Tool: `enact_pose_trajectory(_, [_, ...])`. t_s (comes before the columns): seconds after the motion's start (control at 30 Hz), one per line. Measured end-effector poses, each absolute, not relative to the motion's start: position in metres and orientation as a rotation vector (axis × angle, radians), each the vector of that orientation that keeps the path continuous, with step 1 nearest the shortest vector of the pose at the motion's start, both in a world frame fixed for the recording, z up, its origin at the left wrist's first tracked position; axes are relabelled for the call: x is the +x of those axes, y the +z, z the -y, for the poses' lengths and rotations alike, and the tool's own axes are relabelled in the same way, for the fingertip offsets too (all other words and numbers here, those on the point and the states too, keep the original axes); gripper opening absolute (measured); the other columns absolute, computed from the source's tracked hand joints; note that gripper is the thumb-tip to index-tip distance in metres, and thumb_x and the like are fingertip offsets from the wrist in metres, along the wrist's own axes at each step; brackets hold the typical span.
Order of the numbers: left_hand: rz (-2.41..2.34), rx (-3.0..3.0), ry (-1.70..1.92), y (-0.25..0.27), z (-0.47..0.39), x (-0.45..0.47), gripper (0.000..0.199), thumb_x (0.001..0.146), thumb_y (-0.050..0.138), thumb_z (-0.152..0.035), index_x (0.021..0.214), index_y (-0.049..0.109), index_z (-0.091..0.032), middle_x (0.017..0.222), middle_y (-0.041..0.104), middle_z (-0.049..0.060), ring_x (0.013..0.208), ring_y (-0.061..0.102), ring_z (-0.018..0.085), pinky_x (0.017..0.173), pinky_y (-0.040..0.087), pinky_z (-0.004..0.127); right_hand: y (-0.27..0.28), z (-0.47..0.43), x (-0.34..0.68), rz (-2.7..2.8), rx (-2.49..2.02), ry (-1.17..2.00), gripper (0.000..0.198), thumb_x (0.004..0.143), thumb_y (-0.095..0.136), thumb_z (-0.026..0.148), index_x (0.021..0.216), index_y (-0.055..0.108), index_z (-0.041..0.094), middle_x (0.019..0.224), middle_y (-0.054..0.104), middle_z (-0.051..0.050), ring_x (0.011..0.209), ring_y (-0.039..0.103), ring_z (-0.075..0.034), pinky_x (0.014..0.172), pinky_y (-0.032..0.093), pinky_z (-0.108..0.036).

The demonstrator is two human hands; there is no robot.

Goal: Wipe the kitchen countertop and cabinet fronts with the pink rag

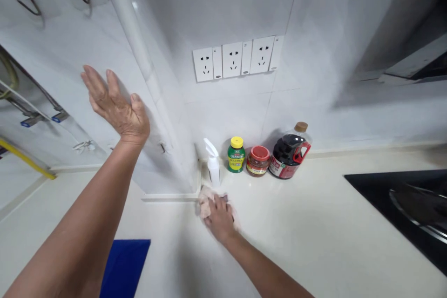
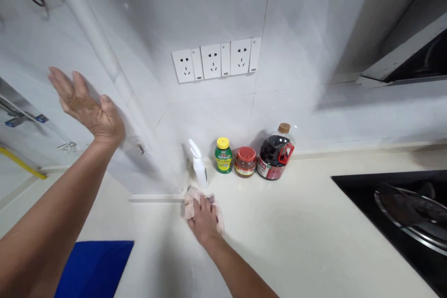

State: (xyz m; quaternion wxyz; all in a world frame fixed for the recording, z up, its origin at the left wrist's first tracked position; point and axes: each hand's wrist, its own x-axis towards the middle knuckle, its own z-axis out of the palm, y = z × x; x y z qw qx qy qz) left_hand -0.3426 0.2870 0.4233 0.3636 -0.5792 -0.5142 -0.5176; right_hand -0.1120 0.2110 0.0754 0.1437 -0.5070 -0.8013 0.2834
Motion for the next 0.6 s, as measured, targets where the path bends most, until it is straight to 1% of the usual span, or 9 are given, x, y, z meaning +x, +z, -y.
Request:
enact_pose_trajectory(0.1, [1.429, -1.572, -1.307, 0.408, -0.270, -0.326, 0.076, 0.106, 0.033, -0.056, 0.157, 0.014, -0.003, 0.172, -0.010, 0.007, 0.157, -0.019, 0.020, 0.127, -0.012, 0.054, 0.064, -0.180, -0.128, 2.497, -1.432, 0.797, 0.068, 0.089, 0.065, 0.035, 0.153, 0.044, 0.027, 0.170, 0.010, -0.018, 0.156, 0.007, -0.042, 0.119, 0.008, -0.069])
enact_pose_trajectory(0.17, [1.530, -1.683, -1.258, 0.379, -0.246, -0.305, 0.072, 0.105, 0.040, -0.053, 0.156, 0.024, -0.005, 0.173, -0.006, 0.009, 0.159, -0.011, 0.025, 0.128, -0.001, 0.056, 0.062, -0.150, -0.138, 2.623, -1.242, 0.843, 0.070, 0.091, 0.063, 0.043, 0.156, 0.040, 0.028, 0.170, 0.003, -0.019, 0.155, 0.002, -0.044, 0.118, 0.007, -0.072])
enact_pose_trajectory(0.2, [1.582, -1.749, -1.247, 0.359, -0.230, -0.292, 0.068, 0.104, 0.045, -0.053, 0.153, 0.035, -0.007, 0.173, -0.002, 0.011, 0.160, -0.003, 0.027, 0.128, 0.007, 0.057, 0.062, -0.133, -0.139, 2.679, -1.087, 0.882, 0.072, 0.091, 0.063, 0.046, 0.156, 0.038, 0.028, 0.170, 0.002, -0.018, 0.155, 0.001, -0.044, 0.118, 0.009, -0.073])
enact_pose_trajectory(0.3, [1.824, -1.799, -1.372, 0.282, -0.171, -0.250, 0.060, 0.099, 0.055, -0.051, 0.148, 0.047, -0.018, 0.170, 0.021, 0.017, 0.156, 0.024, 0.030, 0.122, 0.029, 0.058, 0.065, -0.085, -0.125, 2.799, -0.521, 0.905, 0.072, 0.091, 0.064, 0.051, 0.156, 0.038, 0.034, 0.171, 0.009, -0.012, 0.155, 0.009, -0.042, 0.118, 0.018, -0.071])
enact_pose_trajectory(0.33, [1.954, -1.797, -1.418, 0.254, -0.149, -0.238, 0.055, 0.100, 0.053, -0.051, 0.146, 0.050, -0.021, 0.166, 0.033, 0.016, 0.151, 0.037, 0.030, 0.118, 0.038, 0.057, 0.065, -0.073, -0.114, 2.812, -0.359, 0.885, 0.068, 0.091, 0.065, 0.051, 0.154, 0.040, 0.039, 0.171, 0.016, -0.008, 0.155, 0.015, -0.040, 0.118, 0.020, -0.069])
enact_pose_trajectory(0.4, [2.209, -1.747, -1.465, 0.202, -0.098, -0.219, 0.046, 0.099, 0.050, -0.055, 0.130, 0.064, -0.023, 0.154, 0.052, 0.016, 0.140, 0.052, 0.030, 0.111, 0.048, 0.053, 0.064, -0.059, -0.080, 2.825, -0.143, 0.823, 0.058, 0.090, 0.067, 0.048, 0.145, 0.049, 0.047, 0.166, 0.031, 0.002, 0.150, 0.030, -0.034, 0.121, 0.022, -0.063])
enact_pose_trajectory(0.47, [2.449, -1.699, -1.468, 0.159, -0.042, -0.206, 0.048, 0.096, 0.051, -0.059, 0.119, 0.071, -0.023, 0.142, 0.064, 0.014, 0.131, 0.061, 0.030, 0.103, 0.055, 0.048, 0.061, -0.061, -0.032, 2.821, -0.351, 0.692, 0.044, 0.089, 0.070, 0.048, 0.132, 0.060, 0.050, 0.156, 0.046, 0.009, 0.140, 0.045, -0.027, 0.121, 0.031, -0.053])
enact_pose_trajectory(0.53, [2.670, -1.594, -1.475, 0.126, 0.017, -0.196, 0.051, 0.091, 0.055, -0.064, 0.118, 0.073, -0.024, 0.127, 0.073, 0.010, 0.118, 0.069, 0.029, 0.096, 0.060, 0.043, 0.057, -0.075, 0.026, 2.738, -0.839, 0.497, 0.036, 0.092, 0.069, 0.048, 0.127, 0.065, 0.041, 0.148, 0.054, 0.003, 0.129, 0.054, -0.024, 0.113, 0.043, -0.047])
enact_pose_trajectory(0.6, [2.873, -1.492, -1.468, 0.101, 0.071, -0.181, 0.051, 0.086, 0.060, -0.067, 0.111, 0.077, -0.027, 0.117, 0.078, 0.007, 0.108, 0.074, 0.027, 0.089, 0.063, 0.037, 0.054, -0.094, 0.086, 2.589, -1.263, 0.331, 0.036, 0.096, 0.065, 0.046, 0.128, 0.063, 0.029, 0.141, 0.057, -0.006, 0.121, 0.058, -0.023, 0.103, 0.051, -0.045])
